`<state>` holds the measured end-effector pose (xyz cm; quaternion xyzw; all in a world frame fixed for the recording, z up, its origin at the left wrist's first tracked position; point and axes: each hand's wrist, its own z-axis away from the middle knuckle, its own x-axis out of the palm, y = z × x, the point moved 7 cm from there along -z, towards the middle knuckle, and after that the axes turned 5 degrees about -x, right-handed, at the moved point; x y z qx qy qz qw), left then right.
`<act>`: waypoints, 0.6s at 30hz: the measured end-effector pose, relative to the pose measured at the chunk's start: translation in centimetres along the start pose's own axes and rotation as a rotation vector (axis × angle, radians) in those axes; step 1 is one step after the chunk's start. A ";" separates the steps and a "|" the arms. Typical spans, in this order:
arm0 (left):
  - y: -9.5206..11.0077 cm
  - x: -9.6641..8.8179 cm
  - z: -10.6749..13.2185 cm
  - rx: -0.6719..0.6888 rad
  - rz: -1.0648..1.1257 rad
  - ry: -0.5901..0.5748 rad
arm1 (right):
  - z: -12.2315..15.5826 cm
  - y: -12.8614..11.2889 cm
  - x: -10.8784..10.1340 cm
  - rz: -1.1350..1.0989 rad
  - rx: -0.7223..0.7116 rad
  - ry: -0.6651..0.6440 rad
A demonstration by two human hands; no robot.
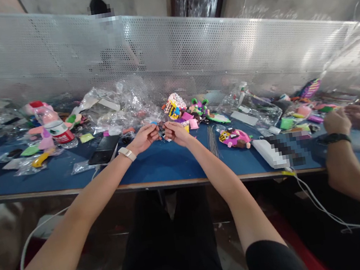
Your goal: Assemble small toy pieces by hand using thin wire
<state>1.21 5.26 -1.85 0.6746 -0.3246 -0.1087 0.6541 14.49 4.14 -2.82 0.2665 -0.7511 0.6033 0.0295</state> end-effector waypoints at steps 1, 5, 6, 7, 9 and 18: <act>0.1 0.0 0.0 0.014 -0.012 0.011 | 0.0 -0.1 0.0 0.003 -0.001 0.006; 0.2 0.0 0.0 0.048 -0.042 0.027 | 0.0 -0.3 0.0 0.029 0.001 0.034; 0.1 -0.1 0.0 0.048 -0.045 0.027 | 0.0 -0.3 -0.1 0.028 0.000 0.038; 0.0 -0.2 -0.1 0.047 -0.046 0.027 | 0.0 -0.3 -0.1 0.022 0.000 0.038; -0.2 -0.4 -0.3 0.051 -0.040 0.032 | 0.0 -0.2 -0.1 -0.005 -0.004 0.024; -0.4 -1.5 -0.9 0.119 -0.078 0.201 | -0.6 0.2 -0.6 0.097 -0.088 0.054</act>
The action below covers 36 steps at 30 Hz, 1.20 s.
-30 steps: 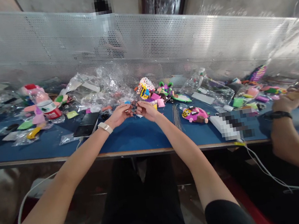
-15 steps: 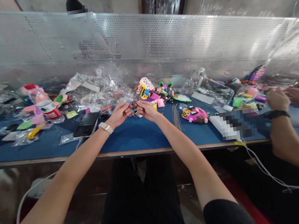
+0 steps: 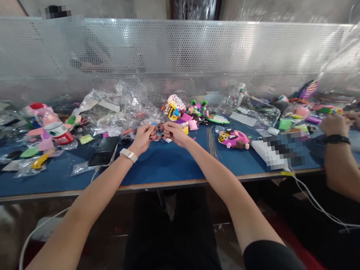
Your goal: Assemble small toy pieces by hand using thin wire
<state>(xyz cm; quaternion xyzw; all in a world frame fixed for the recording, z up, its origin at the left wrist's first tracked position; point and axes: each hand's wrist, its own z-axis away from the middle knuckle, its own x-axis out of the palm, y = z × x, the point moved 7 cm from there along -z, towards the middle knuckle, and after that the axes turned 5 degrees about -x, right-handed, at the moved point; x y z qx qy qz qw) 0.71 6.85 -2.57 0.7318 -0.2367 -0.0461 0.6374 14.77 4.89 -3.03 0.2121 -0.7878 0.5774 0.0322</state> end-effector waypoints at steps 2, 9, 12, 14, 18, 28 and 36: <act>-0.4 -0.3 -0.2 -0.003 -0.016 0.054 | -0.1 0.0 0.0 0.041 -0.041 0.007; -0.8 -0.4 -0.2 0.026 -0.105 0.091 | -0.4 0.4 -0.6 0.172 -0.092 0.078; -0.8 -0.3 0.0 0.016 -0.147 0.080 | -0.5 0.8 -1.2 0.253 -0.064 0.124; -0.7 -0.3 0.1 0.020 -0.174 0.072 | -0.5 0.7 -1.3 0.322 -0.085 0.127; -0.4 0.3 0.4 0.055 -0.259 0.006 | -0.2 -0.5 -1.0 0.556 -0.213 0.090; 0.4 0.2 0.8 0.084 -0.395 0.039 | 0.4 -0.9 -0.1 0.732 -0.285 0.021; 0.6 0.0 0.8 0.171 -0.445 0.026 | 0.5 -0.9 0.3 0.697 -0.247 0.032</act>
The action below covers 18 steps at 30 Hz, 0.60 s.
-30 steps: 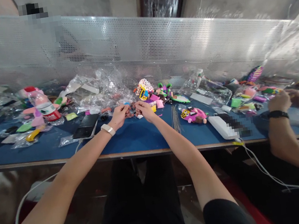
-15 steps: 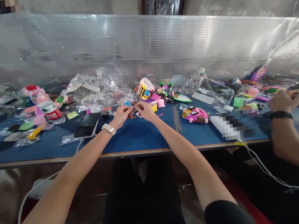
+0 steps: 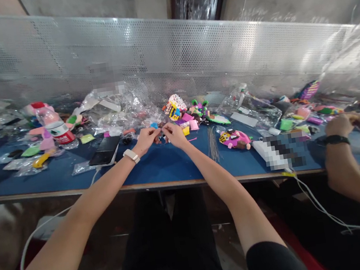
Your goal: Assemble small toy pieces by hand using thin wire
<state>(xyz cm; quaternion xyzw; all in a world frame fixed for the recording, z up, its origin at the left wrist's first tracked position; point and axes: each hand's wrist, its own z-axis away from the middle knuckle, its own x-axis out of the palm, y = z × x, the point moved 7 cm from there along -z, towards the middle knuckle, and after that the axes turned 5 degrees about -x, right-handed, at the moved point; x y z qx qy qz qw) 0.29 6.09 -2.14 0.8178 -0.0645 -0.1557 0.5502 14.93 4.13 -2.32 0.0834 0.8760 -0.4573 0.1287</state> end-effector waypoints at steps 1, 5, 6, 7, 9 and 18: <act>0.0 0.0 0.0 0.004 0.003 -0.008 | 0.0 0.0 0.0 -0.018 0.003 -0.003; -0.2 0.1 0.0 0.006 -0.035 -0.025 | -0.1 0.6 0.0 -0.062 0.030 -0.001; -0.3 0.1 0.0 0.008 -0.047 -0.031 | -0.2 0.8 0.0 -0.065 0.037 -0.002; -0.3 0.1 0.0 0.012 -0.056 -0.038 | -0.2 0.9 0.1 -0.068 0.043 -0.006; -0.3 0.2 0.0 0.022 -0.070 -0.047 | -0.2 1.2 0.1 -0.074 0.052 -0.014; -0.2 0.3 0.1 -0.005 -0.068 -0.055 | -0.1 1.4 0.2 -0.086 0.094 -0.039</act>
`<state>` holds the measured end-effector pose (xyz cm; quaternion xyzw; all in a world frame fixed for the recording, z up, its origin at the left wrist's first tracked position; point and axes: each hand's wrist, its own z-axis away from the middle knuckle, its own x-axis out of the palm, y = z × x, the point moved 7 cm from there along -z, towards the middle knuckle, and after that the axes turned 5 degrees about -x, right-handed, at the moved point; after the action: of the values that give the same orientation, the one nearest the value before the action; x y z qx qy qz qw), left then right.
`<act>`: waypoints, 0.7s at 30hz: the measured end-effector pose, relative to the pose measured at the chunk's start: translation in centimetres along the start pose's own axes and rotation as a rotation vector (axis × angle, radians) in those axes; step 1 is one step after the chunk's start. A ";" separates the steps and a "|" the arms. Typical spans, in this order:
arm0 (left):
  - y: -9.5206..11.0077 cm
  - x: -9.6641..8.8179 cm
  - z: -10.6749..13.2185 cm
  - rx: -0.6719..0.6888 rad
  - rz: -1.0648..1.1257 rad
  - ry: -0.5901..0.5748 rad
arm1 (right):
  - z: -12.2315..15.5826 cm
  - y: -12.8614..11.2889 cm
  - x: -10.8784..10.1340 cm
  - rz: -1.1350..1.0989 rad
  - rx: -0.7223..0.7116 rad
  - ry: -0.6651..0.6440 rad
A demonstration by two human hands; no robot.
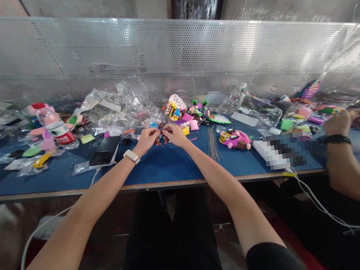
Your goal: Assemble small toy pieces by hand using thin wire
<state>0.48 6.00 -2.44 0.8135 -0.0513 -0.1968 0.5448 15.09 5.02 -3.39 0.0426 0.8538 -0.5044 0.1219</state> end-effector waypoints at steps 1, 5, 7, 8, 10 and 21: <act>0.1 0.0 0.1 -0.002 -0.008 0.000 | 0.0 -0.1 0.0 0.001 -0.001 -0.002; 0.4 -0.1 0.2 0.015 -0.039 -0.014 | 0.2 -0.9 0.0 0.012 -0.030 -0.010; 0.4 0.0 0.3 0.024 -0.045 -0.020 | 0.2 -1.1 0.0 0.031 -0.037 -0.014; 0.4 0.0 0.3 0.024 -0.045 -0.027 | 0.2 -1.1 0.0 0.044 -0.034 -0.013; 0.2 0.1 0.2 0.015 -0.043 -0.041 | 0.3 -1.1 0.0 0.060 -0.016 -0.007; 1.0 0.0 0.6 0.073 -0.160 0.002 | 0.4 -1.3 0.0 -0.003 0.020 -0.064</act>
<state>0.39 5.13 -1.75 0.8344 0.0071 -0.2370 0.4975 14.90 4.01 -2.47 0.0262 0.8444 -0.5142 0.1481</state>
